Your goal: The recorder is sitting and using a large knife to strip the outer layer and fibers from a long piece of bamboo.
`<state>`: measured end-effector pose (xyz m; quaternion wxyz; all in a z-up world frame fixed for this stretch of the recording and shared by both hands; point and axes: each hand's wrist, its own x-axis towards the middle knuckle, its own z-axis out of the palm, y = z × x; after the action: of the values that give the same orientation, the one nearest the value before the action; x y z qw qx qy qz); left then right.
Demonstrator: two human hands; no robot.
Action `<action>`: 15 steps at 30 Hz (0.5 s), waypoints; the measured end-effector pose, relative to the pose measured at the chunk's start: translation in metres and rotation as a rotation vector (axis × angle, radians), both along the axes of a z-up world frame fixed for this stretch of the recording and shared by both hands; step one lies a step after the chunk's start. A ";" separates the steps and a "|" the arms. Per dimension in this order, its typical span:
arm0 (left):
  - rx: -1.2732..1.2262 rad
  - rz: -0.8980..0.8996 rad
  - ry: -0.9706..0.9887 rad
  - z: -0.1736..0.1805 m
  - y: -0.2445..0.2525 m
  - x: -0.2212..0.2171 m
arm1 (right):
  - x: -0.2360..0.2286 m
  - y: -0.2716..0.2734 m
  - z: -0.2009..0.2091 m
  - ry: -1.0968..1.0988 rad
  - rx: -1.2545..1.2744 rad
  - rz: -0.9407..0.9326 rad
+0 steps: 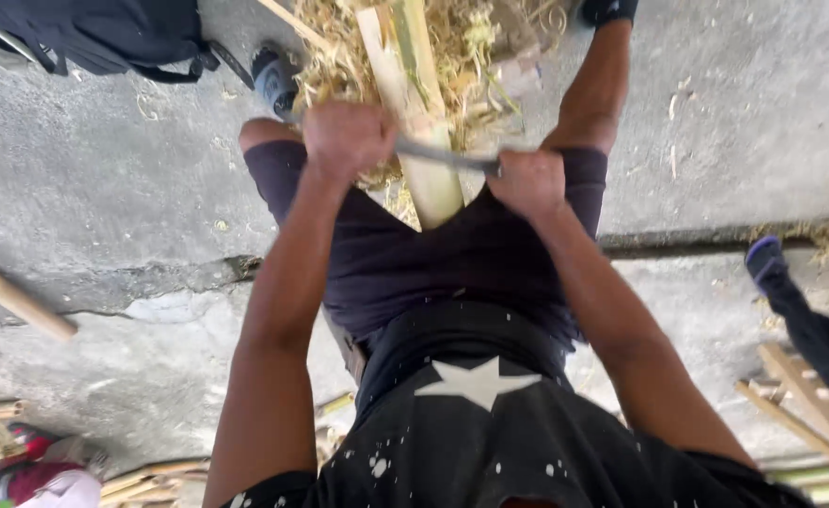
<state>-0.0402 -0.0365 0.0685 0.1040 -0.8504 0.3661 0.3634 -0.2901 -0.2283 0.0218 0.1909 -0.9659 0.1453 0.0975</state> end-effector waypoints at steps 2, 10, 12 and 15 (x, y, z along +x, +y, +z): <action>0.071 0.034 0.055 -0.014 0.005 0.002 | 0.011 -0.010 0.002 0.019 0.017 0.022; -0.401 0.084 -0.408 -0.061 0.019 0.074 | 0.128 -0.057 -0.010 -0.051 -0.077 0.175; -0.335 0.111 -0.340 -0.037 0.009 0.078 | 0.136 -0.061 0.002 -0.008 -0.079 0.187; -0.138 0.156 -0.160 -0.028 0.010 0.057 | 0.121 -0.056 0.015 0.088 -0.083 0.210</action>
<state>0.0173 -0.0267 0.0401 0.0457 -0.9077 0.3133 0.2752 -0.1694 -0.2839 0.0369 0.1329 -0.9777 0.0557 0.1531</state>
